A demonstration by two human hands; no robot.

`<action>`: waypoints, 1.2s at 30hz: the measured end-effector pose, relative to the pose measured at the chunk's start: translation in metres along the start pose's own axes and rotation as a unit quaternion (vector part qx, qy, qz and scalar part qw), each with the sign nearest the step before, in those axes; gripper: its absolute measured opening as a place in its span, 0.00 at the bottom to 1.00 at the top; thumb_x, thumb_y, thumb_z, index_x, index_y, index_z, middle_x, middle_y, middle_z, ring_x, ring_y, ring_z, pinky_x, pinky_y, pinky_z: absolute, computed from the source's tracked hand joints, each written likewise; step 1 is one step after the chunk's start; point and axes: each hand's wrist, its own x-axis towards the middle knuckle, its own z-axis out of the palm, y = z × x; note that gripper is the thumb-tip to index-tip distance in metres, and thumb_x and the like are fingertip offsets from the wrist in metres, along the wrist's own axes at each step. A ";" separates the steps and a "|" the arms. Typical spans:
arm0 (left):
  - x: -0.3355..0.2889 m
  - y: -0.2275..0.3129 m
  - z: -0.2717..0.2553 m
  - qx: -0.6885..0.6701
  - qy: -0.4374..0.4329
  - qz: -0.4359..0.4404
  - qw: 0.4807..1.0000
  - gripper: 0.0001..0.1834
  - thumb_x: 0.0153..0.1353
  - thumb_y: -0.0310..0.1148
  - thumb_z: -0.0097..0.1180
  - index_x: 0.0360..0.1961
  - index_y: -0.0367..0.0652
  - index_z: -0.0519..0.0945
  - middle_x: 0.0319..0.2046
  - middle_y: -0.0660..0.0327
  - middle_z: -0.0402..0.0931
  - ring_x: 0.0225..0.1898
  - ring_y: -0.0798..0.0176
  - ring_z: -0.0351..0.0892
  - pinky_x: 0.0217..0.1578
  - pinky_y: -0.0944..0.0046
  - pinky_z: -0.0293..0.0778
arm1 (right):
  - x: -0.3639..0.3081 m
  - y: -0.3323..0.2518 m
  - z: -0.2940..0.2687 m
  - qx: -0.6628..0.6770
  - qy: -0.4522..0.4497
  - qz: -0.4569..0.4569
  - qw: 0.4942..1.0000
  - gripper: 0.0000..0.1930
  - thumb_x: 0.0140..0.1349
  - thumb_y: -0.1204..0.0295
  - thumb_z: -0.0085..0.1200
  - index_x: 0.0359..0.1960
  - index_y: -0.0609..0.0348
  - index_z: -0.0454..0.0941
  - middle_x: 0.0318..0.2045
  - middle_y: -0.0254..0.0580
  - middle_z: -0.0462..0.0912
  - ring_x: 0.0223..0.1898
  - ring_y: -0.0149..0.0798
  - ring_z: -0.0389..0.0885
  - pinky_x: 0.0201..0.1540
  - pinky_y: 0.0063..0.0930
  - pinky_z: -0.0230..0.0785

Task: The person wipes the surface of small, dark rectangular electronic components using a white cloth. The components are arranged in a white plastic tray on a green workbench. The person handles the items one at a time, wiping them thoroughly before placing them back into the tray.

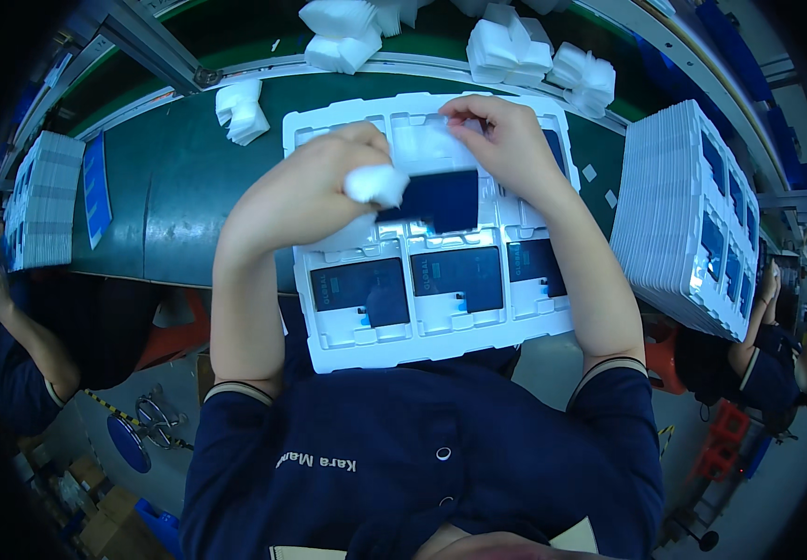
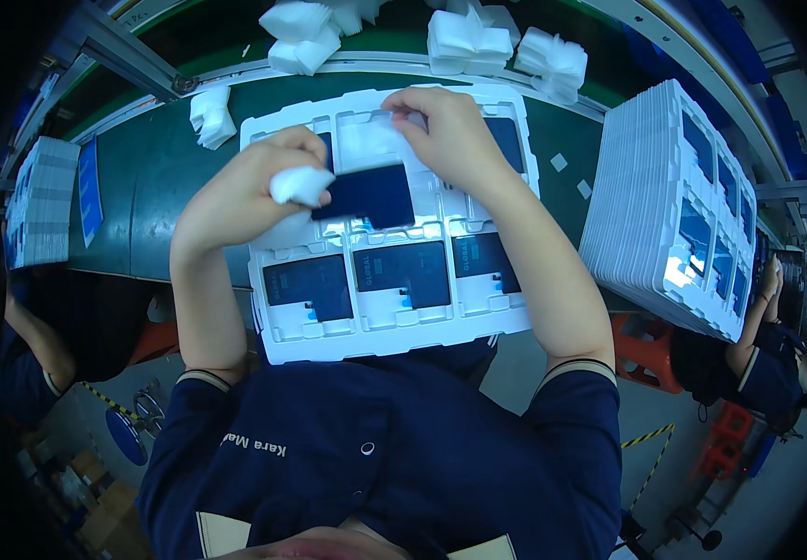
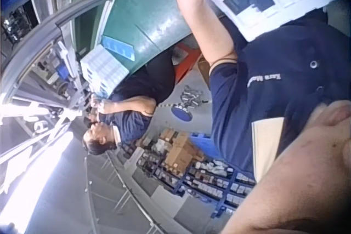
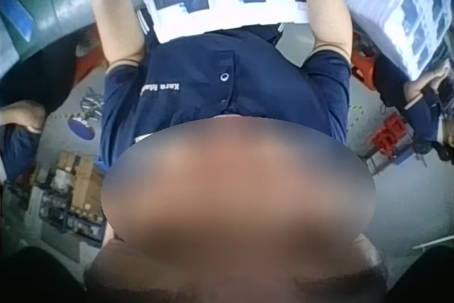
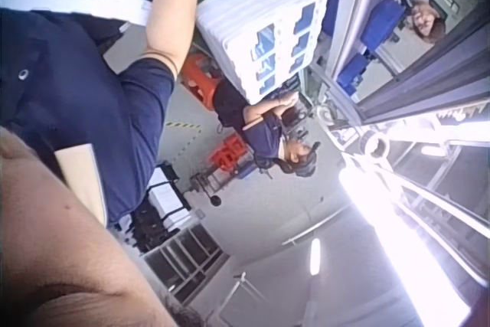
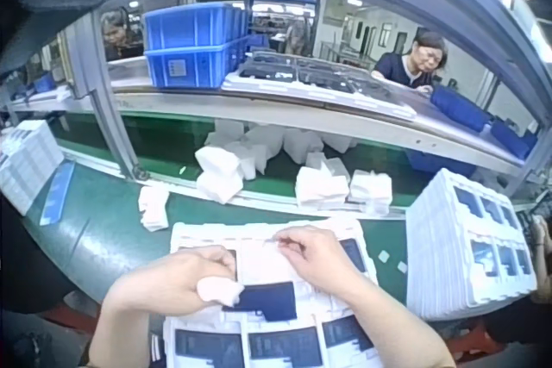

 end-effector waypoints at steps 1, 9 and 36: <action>0.001 -0.002 0.004 -0.007 -0.008 0.013 1.000 0.06 0.48 0.25 0.62 0.27 0.36 0.78 0.45 0.54 0.77 0.40 0.49 0.78 0.43 0.58 0.71 | 0.000 0.002 0.003 -0.018 -0.001 -0.023 1.000 0.10 0.58 0.75 0.58 0.42 0.59 0.83 0.34 0.41 0.83 0.31 0.32 0.75 0.35 0.23 0.68; 0.011 0.000 0.021 0.005 -0.054 -0.023 0.998 0.07 0.52 0.29 0.61 0.28 0.36 0.78 0.60 0.51 0.70 0.49 0.44 0.77 0.50 0.56 0.71 | 0.000 0.006 0.003 -0.053 0.008 -0.072 0.996 0.10 0.55 0.77 0.59 0.41 0.58 0.83 0.38 0.44 0.80 0.40 0.43 0.78 0.45 0.31 0.71; 0.011 -0.021 0.007 -0.466 0.464 -0.033 0.753 0.18 0.61 0.40 0.60 0.47 0.39 0.78 0.33 0.61 0.75 0.29 0.73 0.69 0.29 0.70 0.66 | -0.023 -0.007 -0.013 -0.274 -0.096 -0.161 0.943 0.30 0.53 0.51 0.60 0.59 0.42 0.73 0.63 0.41 0.66 0.66 0.48 0.61 0.65 0.46 0.52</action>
